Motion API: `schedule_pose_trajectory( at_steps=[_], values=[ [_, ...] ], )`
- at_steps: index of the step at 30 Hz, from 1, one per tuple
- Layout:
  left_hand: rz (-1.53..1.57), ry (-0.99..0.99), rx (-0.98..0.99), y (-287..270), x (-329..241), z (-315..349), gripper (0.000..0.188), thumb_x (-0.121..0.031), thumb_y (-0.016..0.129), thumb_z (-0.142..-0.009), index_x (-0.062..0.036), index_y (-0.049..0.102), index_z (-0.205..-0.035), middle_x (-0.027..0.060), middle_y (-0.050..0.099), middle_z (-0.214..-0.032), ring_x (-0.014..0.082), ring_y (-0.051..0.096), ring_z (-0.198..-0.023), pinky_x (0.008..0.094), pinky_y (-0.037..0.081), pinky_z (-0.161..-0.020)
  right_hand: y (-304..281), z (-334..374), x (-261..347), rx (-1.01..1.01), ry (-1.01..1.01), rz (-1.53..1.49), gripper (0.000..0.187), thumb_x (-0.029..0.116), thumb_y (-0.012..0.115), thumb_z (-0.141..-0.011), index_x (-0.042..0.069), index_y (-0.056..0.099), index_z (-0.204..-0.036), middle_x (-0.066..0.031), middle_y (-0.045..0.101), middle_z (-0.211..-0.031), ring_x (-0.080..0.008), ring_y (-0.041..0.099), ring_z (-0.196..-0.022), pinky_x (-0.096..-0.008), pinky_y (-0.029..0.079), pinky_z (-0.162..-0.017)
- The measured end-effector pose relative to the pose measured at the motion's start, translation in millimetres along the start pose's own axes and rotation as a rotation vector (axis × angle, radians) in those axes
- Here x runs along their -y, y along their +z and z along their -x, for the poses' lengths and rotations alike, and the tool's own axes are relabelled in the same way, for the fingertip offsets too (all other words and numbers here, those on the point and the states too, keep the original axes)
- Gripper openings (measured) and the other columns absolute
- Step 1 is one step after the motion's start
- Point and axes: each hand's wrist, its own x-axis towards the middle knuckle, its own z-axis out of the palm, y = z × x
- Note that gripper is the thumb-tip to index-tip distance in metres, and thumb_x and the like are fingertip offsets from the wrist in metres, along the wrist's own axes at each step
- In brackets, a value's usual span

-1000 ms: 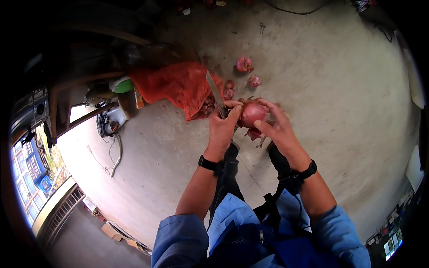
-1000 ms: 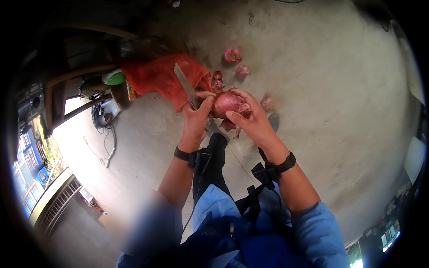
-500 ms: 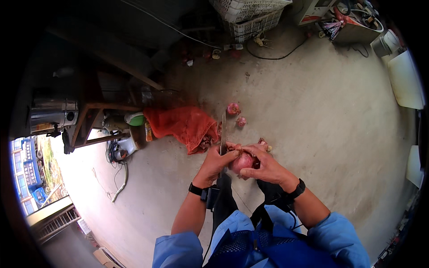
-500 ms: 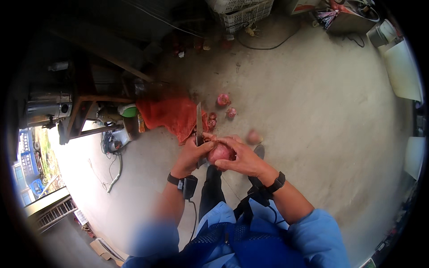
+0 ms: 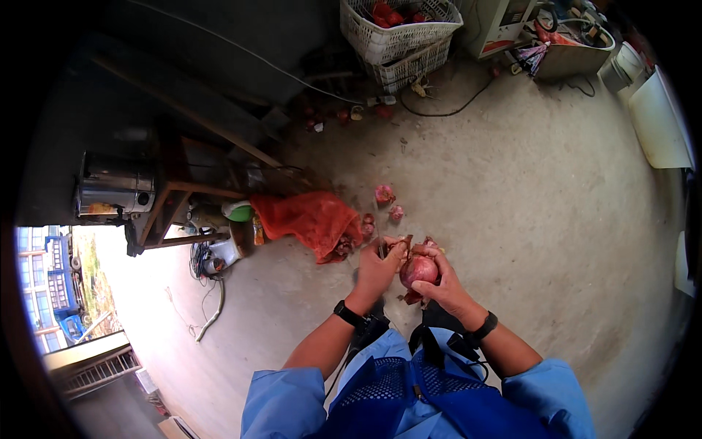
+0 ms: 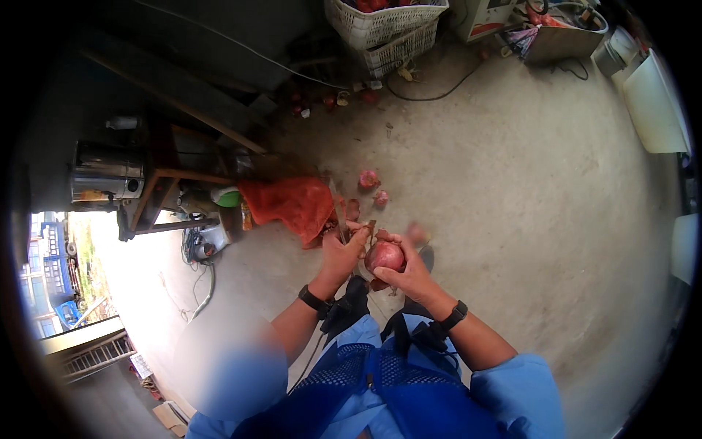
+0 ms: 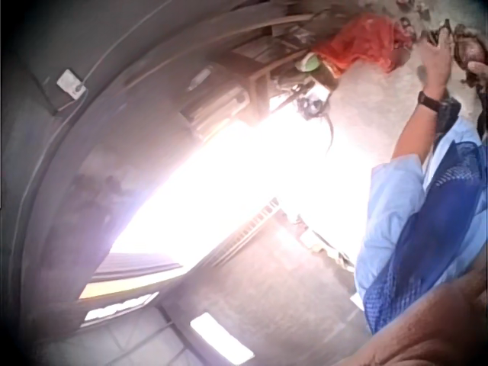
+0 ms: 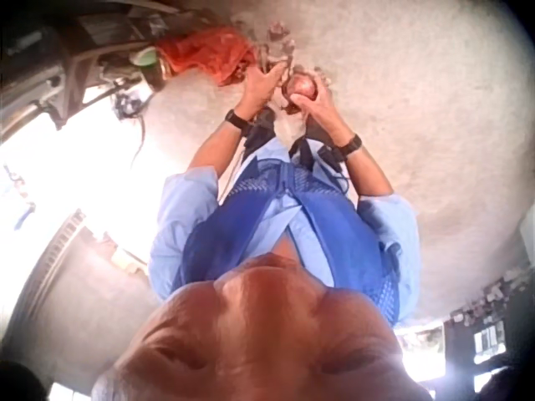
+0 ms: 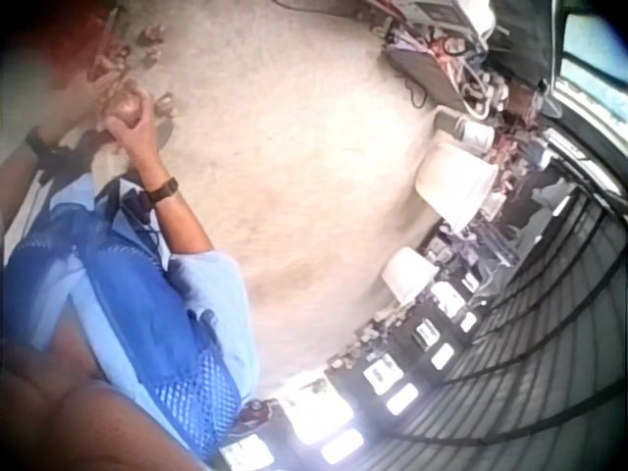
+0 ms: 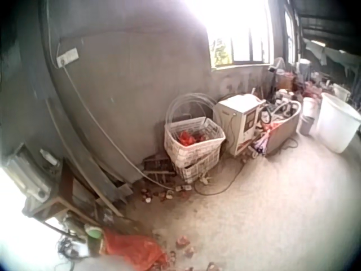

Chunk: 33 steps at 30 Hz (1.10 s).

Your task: The person peels an onion by hand using a knife and then rinses it in a bucket of water.

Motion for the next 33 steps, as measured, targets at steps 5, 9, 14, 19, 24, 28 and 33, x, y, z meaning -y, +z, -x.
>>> schedule_pose_trajectory(
  at_steps=[5, 9, 14, 19, 24, 28, 33],
  values=[
    [-0.101, 0.132, -0.212, -17.5, -15.4, -6.9, 0.029, -0.011, 0.07, -0.091, 0.001, 0.061, -0.115, 0.0043, 0.068, -0.094, 0.0098, 0.063, -0.084, 0.0254, 0.052, -0.078, -7.8, 4.5, -0.6, -0.043, 0.025, -0.324, 0.08, 0.025, 0.079, -0.08, 0.007, 0.038, -0.146, -0.0099, 0.05, -0.133, -0.0205, 0.054, -0.121, -0.0344, 0.05, -0.1],
    [-0.404, 0.31, -0.155, -10.0, -40.1, 15.3, 0.042, -0.01, 0.079, -0.081, 0.0011, 0.061, -0.117, 0.0079, 0.067, -0.11, 0.0134, 0.063, -0.095, 0.0261, 0.051, -0.084, -15.2, 4.2, 15.5, 0.016, 0.118, -0.383, 0.077, 0.026, 0.079, -0.081, 0.007, 0.04, -0.144, -0.0097, 0.051, -0.132, -0.0199, 0.056, -0.118, -0.0351, 0.05, -0.099],
    [-0.451, 0.207, 0.031, 32.6, -55.1, 50.5, 0.058, -0.013, 0.084, -0.073, -0.0067, 0.063, -0.126, 0.007, 0.066, -0.112, 0.0161, 0.062, -0.098, 0.0303, 0.052, -0.081, -18.0, -2.2, 25.6, 0.009, 0.118, -0.291, 0.064, 0.024, 0.076, -0.084, 0.006, 0.045, -0.137, -0.009, 0.055, -0.125, -0.0177, 0.06, -0.111, -0.0343, 0.053, -0.093],
    [-0.519, 0.227, 0.027, 44.4, -54.3, 61.0, 0.069, -0.018, 0.087, -0.069, -0.0104, 0.06, -0.132, 0.0108, 0.066, -0.114, 0.0245, 0.064, -0.093, 0.033, 0.054, -0.079, -12.3, -3.4, 15.4, -0.105, 0.098, -0.367, 0.033, 0.016, 0.066, -0.091, 0.005, 0.056, -0.12, -0.0062, 0.064, -0.104, -0.0153, 0.065, -0.093, -0.0305, 0.056, -0.08],
    [-0.524, 0.356, 0.01, 28.7, -49.6, 64.4, 0.072, -0.021, 0.087, -0.068, -0.0051, 0.058, -0.131, 0.0155, 0.064, -0.117, 0.0287, 0.065, -0.103, 0.0354, 0.053, -0.087, 12.8, -9.7, 8.4, -0.341, 0.044, -0.362, 0.015, 0.019, 0.061, -0.095, 0.005, 0.065, -0.095, -0.0024, 0.063, -0.086, -0.011, 0.061, -0.078, -0.027, 0.052, -0.068],
    [-0.395, 0.405, 0.047, 0.1, -37.9, 65.6, 0.072, -0.018, 0.086, -0.071, -0.0015, 0.055, -0.133, 0.0146, 0.064, -0.12, 0.0248, 0.064, -0.107, 0.0353, 0.052, -0.091, 39.1, -15.8, 9.2, -0.371, -0.009, -0.366, 0.023, 0.019, 0.057, -0.101, -0.001, 0.067, -0.104, -0.0073, 0.068, -0.098, -0.0134, 0.065, -0.088, -0.0281, 0.055, -0.078],
    [-0.013, 0.173, 0.139, -35.6, -44.2, 72.2, 0.067, -0.014, 0.082, -0.076, 0.0007, 0.053, -0.135, 0.0112, 0.063, -0.119, 0.0178, 0.06, -0.109, 0.0329, 0.05, -0.095, 63.0, -15.8, 5.0, -0.406, 0.015, -0.324, 0.029, 0.022, 0.056, -0.101, -0.001, 0.062, -0.118, -0.0087, 0.069, -0.1, -0.0161, 0.067, -0.086, -0.0287, 0.058, -0.073]
  ],
)
